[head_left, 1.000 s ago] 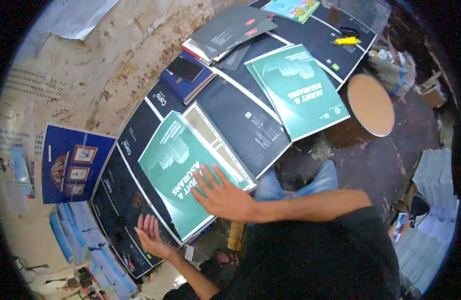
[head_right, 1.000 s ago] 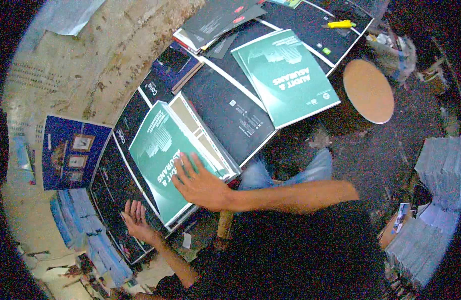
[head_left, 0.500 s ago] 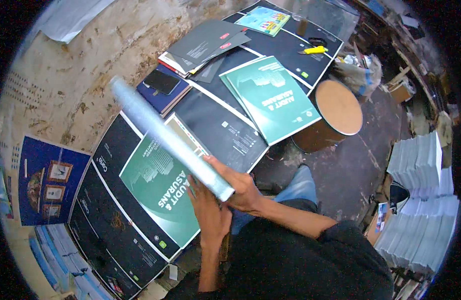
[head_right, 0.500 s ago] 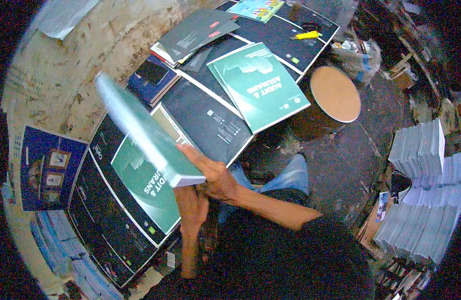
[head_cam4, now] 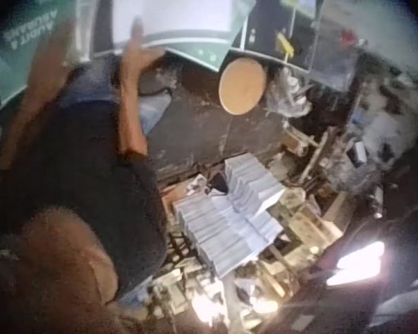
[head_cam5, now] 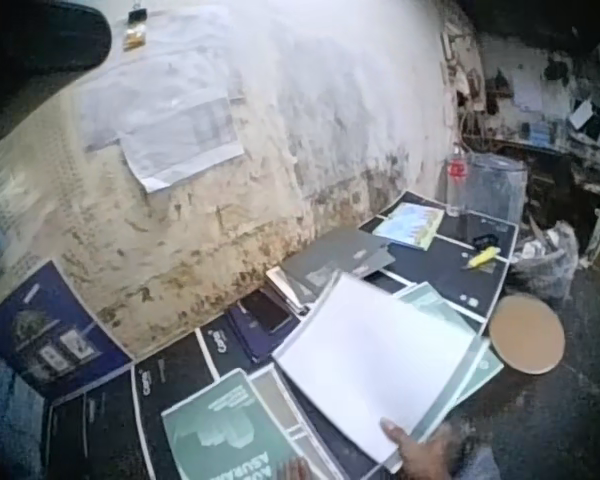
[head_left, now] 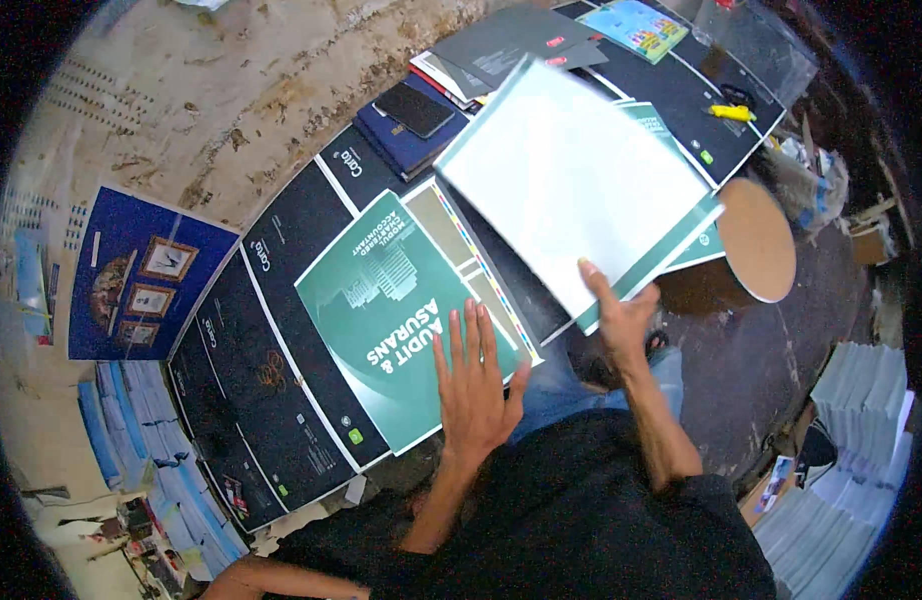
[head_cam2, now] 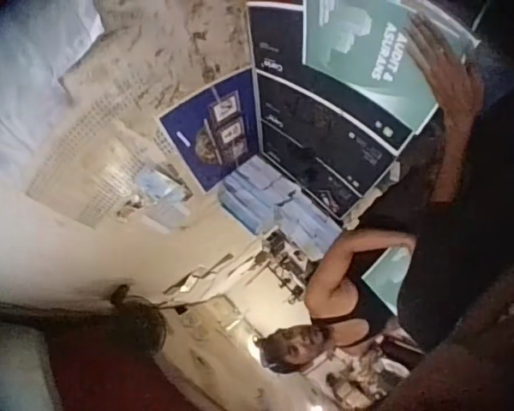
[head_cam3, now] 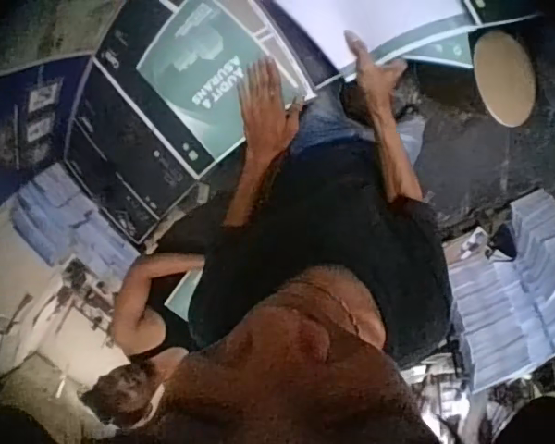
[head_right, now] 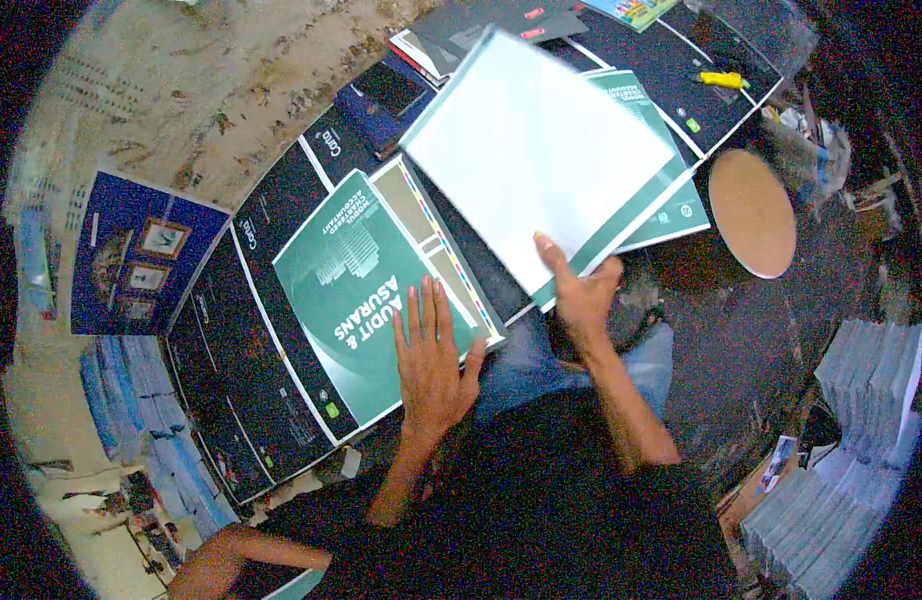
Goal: The person carries a stack of book blocks to a table, wraps covers around the book blocks by hand, and stacks the assembled books.
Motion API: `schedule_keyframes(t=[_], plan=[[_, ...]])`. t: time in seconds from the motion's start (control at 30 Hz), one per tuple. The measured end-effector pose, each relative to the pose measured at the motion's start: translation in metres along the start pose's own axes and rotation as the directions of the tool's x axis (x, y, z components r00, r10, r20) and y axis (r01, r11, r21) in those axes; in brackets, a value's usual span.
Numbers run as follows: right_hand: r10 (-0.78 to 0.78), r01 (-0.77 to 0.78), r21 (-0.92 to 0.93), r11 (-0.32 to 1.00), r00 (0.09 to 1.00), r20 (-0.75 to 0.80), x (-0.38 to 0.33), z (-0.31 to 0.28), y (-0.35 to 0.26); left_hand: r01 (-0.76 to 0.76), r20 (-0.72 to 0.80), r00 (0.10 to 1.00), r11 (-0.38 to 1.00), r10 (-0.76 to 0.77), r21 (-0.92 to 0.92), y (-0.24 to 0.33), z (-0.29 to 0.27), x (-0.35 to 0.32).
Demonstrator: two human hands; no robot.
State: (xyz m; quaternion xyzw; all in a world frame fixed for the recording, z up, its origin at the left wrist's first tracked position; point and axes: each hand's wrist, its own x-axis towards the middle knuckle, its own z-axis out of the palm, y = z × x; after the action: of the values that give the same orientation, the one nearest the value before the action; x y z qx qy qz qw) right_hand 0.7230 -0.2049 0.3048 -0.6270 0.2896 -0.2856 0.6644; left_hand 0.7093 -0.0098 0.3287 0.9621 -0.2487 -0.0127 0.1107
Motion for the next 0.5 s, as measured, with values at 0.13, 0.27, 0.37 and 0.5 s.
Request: schedule_keyframes(t=[0.13, 0.27, 0.37, 0.5], plan=[[-0.311, 0.293, -0.235, 0.927, 0.949, -0.044, 0.038, -0.035, -0.025, -0.016, -0.021, 1.0, 0.994, 0.013, -0.109, -0.007, -0.004, -0.006], [-0.659, 0.612, -0.509, 0.606, 0.744, 0.111, 0.134, -0.148, 0.046, -0.033, -0.131, 0.991, 0.981, 0.008, -0.191, 0.002, 0.0, 0.0], [-0.577, 0.664, -0.611, 0.431, 0.723, 0.38, 0.137, -0.152, 0.002, 0.008, -0.181, 0.983, 0.985, -0.04, -0.175, 0.005, 0.005, 0.001], [-0.186, 0.73, -0.682, 0.032, 0.675, 0.714, 0.151, -0.165, 0.018, 0.028, -0.13, 0.991, 0.995, -0.041, -0.099, 0.011, -0.004, 0.004]])
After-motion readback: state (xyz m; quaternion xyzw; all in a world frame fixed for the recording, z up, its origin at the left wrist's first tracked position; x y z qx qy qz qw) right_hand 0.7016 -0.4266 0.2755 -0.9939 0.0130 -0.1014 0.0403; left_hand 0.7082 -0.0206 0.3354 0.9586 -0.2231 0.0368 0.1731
